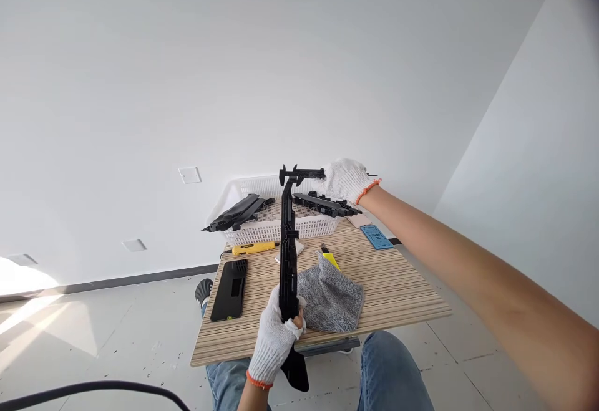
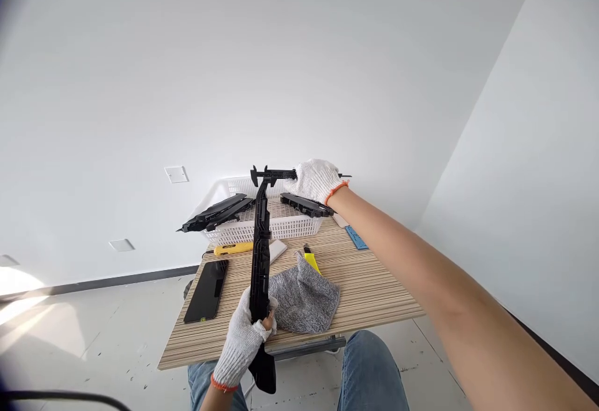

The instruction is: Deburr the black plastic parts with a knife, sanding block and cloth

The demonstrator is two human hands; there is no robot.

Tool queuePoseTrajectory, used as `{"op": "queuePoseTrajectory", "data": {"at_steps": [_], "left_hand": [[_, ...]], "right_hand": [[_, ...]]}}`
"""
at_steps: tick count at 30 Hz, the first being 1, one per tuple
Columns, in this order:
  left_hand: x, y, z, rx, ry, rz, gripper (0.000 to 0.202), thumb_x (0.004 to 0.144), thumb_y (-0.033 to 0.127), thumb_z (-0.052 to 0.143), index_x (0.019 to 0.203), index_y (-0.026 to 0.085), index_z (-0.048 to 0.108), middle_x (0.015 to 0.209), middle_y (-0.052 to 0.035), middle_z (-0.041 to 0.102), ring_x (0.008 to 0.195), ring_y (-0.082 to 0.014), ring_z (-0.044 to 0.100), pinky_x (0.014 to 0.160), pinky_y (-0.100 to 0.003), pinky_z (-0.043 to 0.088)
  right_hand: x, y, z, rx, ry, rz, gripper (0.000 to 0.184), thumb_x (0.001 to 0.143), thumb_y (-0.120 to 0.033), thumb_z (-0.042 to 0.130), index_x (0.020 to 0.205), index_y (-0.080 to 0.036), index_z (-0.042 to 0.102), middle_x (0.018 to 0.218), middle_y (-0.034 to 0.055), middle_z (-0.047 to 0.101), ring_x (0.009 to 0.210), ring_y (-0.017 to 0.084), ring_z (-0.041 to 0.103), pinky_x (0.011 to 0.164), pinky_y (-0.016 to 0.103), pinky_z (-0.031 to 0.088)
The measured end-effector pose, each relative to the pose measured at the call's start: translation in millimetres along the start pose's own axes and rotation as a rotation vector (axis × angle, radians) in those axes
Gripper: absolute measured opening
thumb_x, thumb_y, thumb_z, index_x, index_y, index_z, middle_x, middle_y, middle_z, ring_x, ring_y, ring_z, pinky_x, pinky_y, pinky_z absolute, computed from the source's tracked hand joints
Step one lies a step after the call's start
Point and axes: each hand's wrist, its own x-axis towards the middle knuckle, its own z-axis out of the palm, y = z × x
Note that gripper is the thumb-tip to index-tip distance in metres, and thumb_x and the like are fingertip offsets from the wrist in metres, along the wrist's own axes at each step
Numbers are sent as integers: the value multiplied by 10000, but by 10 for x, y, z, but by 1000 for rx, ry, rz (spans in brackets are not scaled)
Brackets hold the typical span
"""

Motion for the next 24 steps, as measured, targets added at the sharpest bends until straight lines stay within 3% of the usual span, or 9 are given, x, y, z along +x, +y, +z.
{"op": "queuePoseTrajectory", "data": {"at_steps": [4, 11, 17, 24], "left_hand": [[1, 19, -2, -93, -52, -4, 484, 751, 347, 710, 1201, 220, 584, 935, -41, 688, 694, -145, 599, 635, -278, 538], [9, 30, 0, -98, -29, 2, 470, 726, 322, 721, 1170, 226, 602, 919, -33, 685, 734, -159, 604, 650, -280, 535], [15, 78, 14, -144, -28, 1, 435, 691, 248, 703, 1109, 216, 588, 887, -14, 672, 732, -150, 594, 626, -261, 525], [15, 72, 31, -221, -44, 10, 439, 675, 220, 659, 1104, 220, 562, 872, -1, 654, 702, -134, 568, 611, -258, 512]], "right_hand": [[0, -42, 5, -15, -41, 10, 608, 892, -642, 436, 924, -125, 755, 780, 175, 709, 767, 310, 695, 659, 363, 478], [16, -66, 7, -22, -124, -13, 550, 891, -536, 448, 1096, -120, 744, 828, 191, 725, 833, 344, 706, 647, 388, 497], [4, -93, -12, -33, -122, -22, 536, 915, -488, 428, 1161, -126, 738, 932, 214, 741, 933, 361, 714, 687, 401, 524], [1, -96, -28, -9, -108, -24, 603, 941, -581, 405, 1176, -145, 748, 957, 219, 749, 954, 368, 719, 722, 422, 533]]}}
